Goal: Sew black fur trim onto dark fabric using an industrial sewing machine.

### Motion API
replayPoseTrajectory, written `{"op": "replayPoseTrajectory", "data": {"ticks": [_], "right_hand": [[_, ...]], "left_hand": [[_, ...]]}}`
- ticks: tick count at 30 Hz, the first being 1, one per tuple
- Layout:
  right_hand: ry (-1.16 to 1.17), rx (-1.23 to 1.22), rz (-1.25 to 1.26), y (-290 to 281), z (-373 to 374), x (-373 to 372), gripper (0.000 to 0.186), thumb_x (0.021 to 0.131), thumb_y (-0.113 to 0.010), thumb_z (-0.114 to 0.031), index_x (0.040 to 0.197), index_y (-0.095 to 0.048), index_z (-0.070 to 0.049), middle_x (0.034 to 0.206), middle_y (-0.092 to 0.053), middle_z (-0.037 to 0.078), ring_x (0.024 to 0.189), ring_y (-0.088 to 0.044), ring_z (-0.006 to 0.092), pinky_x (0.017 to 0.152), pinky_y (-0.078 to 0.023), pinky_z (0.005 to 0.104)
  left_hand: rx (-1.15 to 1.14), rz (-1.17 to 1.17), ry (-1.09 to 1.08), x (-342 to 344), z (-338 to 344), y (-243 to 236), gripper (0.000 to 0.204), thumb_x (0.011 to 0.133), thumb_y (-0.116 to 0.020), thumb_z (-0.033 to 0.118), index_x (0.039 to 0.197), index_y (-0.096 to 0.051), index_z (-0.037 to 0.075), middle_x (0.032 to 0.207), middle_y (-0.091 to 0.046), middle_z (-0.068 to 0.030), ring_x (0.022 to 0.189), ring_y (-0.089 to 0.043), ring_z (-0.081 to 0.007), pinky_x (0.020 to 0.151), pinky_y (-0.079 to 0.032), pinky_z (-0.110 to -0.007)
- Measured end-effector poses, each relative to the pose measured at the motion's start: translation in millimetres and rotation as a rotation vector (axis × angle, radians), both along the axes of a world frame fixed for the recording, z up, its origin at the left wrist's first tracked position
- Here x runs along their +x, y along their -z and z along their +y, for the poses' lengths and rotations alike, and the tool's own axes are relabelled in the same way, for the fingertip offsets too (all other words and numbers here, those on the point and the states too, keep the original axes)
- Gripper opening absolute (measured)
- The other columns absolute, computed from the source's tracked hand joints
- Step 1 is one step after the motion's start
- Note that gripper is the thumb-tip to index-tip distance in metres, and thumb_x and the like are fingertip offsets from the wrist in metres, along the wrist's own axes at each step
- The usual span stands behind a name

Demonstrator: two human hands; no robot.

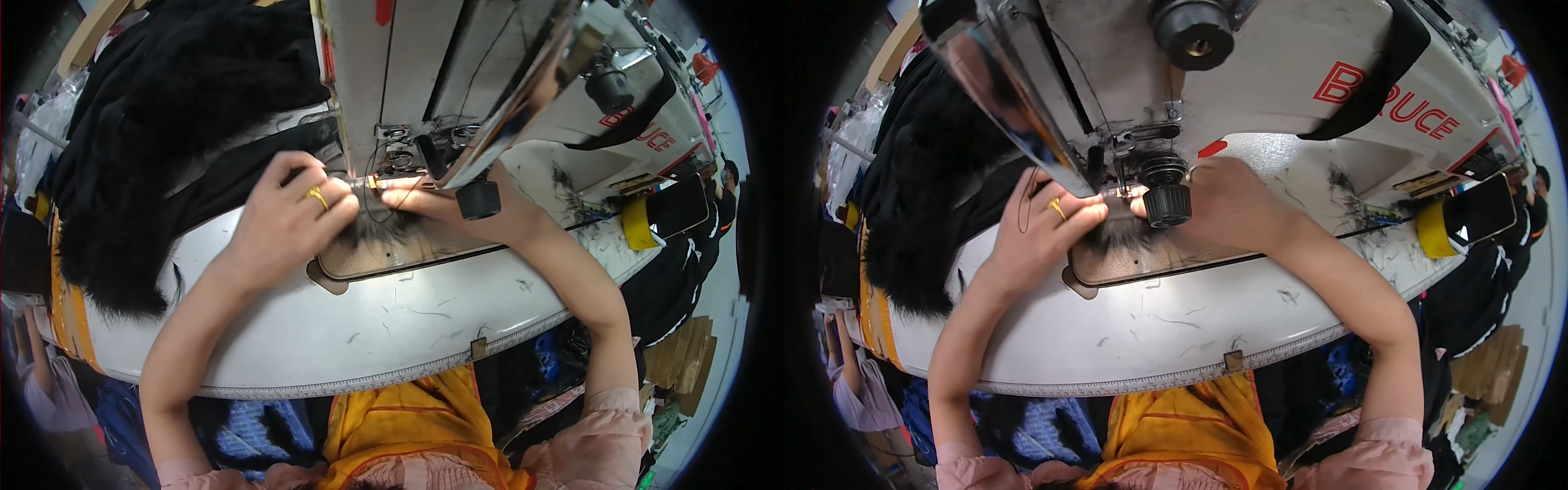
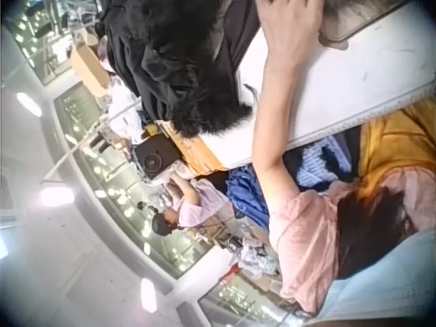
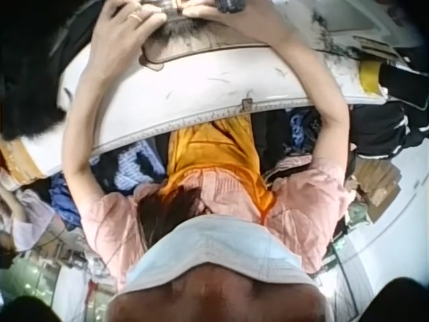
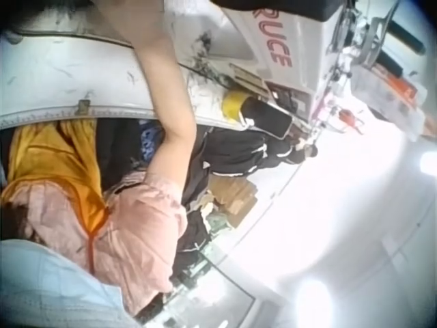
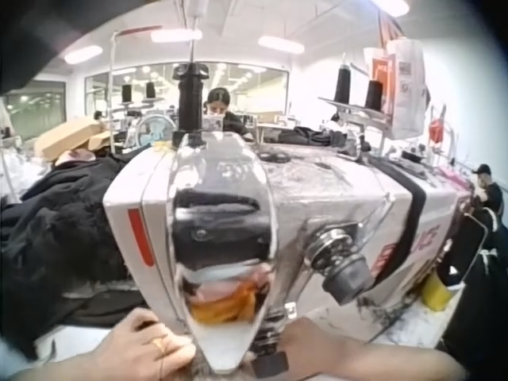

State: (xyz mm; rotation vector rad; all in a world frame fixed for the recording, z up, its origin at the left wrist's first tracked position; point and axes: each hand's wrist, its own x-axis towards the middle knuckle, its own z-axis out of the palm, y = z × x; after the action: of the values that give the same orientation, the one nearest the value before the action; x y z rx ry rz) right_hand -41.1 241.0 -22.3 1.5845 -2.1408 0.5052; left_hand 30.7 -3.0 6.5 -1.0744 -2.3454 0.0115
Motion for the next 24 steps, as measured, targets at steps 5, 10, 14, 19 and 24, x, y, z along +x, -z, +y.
{"op": "replayPoseTrajectory", "data": {"ticks": [5, 10, 14, 19, 24], "right_hand": [[0.048, 0.007, 0.046, -1, -4, 5, 0.034, 0.069, -0.066, -0.021, 0.103, -0.063, -0.024, 0.067, -0.053, -0.003, 0.06, -0.057, 0.0152, 0.052, -0.046, 0.0298], [0.023, 0.065, 0.031, -8, 1, 6, 0.03, 0.075, -0.065, -0.02, 0.105, -0.063, -0.021, 0.069, -0.055, -0.001, 0.062, -0.058, 0.0175, 0.054, -0.047, 0.0312], [-0.011, 0.16, -0.25, -21, 5, 6, 0.042, 0.069, -0.069, -0.008, 0.109, -0.062, -0.017, 0.112, -0.063, 0.0, 0.087, -0.064, 0.0189, 0.072, -0.052, 0.0282], [-0.052, 0.093, -0.308, -23, 5, 6, 0.042, 0.07, -0.066, -0.006, 0.11, -0.062, -0.016, 0.112, -0.063, 0.002, 0.093, -0.062, 0.0226, 0.076, -0.051, 0.0338], [-0.071, 0.078, -0.256, -18, 4, 4, 0.038, 0.073, -0.063, -0.01, 0.111, -0.062, -0.017, 0.107, -0.064, 0.003, 0.091, -0.061, 0.0231, 0.076, -0.05, 0.0334]], "left_hand": [[-0.031, 0.04, 0.014, -8, -9, 2, 0.023, 0.071, -0.058, 0.014, 0.093, -0.062, 0.014, 0.093, -0.061, 0.0061, 0.081, -0.054, -0.0104, 0.085, -0.043, -0.031], [0.103, -0.273, -0.045, 0, -7, -13, 0.029, 0.069, -0.067, 0.013, 0.098, -0.066, 0.015, 0.102, -0.063, 0.005, 0.097, -0.057, -0.0159, 0.1, -0.035, -0.039], [0.543, -0.465, -0.124, 15, -9, -17, 0.018, 0.076, -0.069, 0.015, 0.094, -0.067, 0.011, 0.094, -0.066, -0.0021, 0.104, -0.057, -0.019, 0.105, -0.029, -0.043], [1.047, -0.519, -0.14, 27, 20, -33, 0.022, 0.075, -0.073, 0.008, 0.095, -0.065, 0.002, 0.089, -0.062, -0.004, 0.082, -0.058, -0.0135, 0.078, -0.045, -0.024], [0.973, -0.032, -0.045, 39, 45, -58, 0.033, 0.071, -0.077, 0.008, 0.1, -0.061, 0.002, 0.091, -0.057, -0.0048, 0.081, -0.057, -0.0123, 0.071, -0.047, -0.023]]}}
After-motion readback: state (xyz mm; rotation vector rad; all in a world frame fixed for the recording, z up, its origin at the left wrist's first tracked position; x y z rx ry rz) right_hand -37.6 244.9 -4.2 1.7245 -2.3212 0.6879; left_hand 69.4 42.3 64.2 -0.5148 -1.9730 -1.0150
